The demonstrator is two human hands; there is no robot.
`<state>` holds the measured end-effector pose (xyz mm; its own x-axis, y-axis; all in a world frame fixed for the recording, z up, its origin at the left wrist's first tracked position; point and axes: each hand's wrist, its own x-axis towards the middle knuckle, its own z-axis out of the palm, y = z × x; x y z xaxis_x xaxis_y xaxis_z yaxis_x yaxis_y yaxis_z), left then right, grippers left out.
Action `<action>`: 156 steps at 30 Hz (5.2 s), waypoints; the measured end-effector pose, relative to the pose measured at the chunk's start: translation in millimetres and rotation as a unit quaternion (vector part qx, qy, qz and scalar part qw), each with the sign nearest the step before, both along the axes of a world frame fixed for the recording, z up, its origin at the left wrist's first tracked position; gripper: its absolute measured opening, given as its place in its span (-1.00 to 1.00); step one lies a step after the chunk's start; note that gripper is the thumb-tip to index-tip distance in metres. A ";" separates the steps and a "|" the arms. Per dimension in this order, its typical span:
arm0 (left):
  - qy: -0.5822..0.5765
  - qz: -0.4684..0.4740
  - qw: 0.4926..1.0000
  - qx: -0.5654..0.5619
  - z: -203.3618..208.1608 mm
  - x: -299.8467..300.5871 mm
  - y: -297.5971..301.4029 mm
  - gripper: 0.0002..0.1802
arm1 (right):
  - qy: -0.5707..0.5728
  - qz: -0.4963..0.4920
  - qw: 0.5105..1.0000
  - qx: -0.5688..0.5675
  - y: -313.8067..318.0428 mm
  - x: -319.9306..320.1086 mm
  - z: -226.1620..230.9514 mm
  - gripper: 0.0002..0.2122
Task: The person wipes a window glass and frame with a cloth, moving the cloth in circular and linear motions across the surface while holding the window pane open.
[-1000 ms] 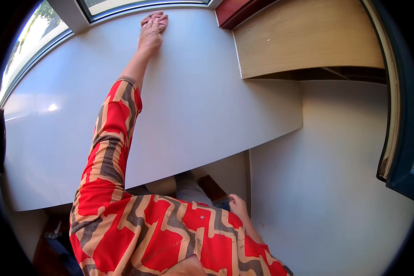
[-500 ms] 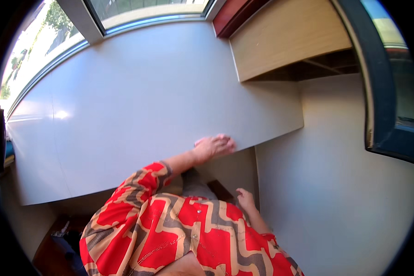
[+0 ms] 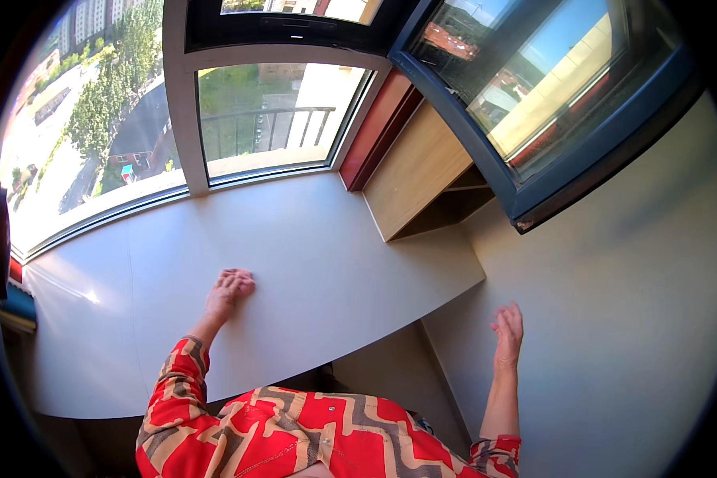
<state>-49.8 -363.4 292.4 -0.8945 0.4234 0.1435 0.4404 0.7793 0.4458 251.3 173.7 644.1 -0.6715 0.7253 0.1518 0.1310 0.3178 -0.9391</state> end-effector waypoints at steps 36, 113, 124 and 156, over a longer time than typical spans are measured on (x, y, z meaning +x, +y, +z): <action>-0.028 -0.089 0.669 0.737 499.0 -209.6 481.4 -0.42 | 0.426 0.030 0.873 0.237 96.1 -190.6 222.5 -0.43; 0.522 -0.369 0.706 0.305 511.0 -163.9 413.9 -0.50 | 0.423 -0.062 0.880 0.207 59.3 -240.6 213.8 -0.52; 0.562 0.341 0.748 0.094 439.8 -357.6 50.1 -0.37 | 0.440 -0.126 0.864 0.210 72.3 -236.1 186.9 -0.49; 0.217 -0.173 0.670 0.688 701.7 -324.1 402.6 -0.56 | 0.400 -0.083 0.879 0.244 56.3 -235.2 236.2 -0.42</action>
<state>-373.8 39.2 994.2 -0.5241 -0.2066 0.8262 0.8101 -0.4203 0.4087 16.1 230.0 880.3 -0.0981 0.5202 0.8484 -0.4272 0.7479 -0.5080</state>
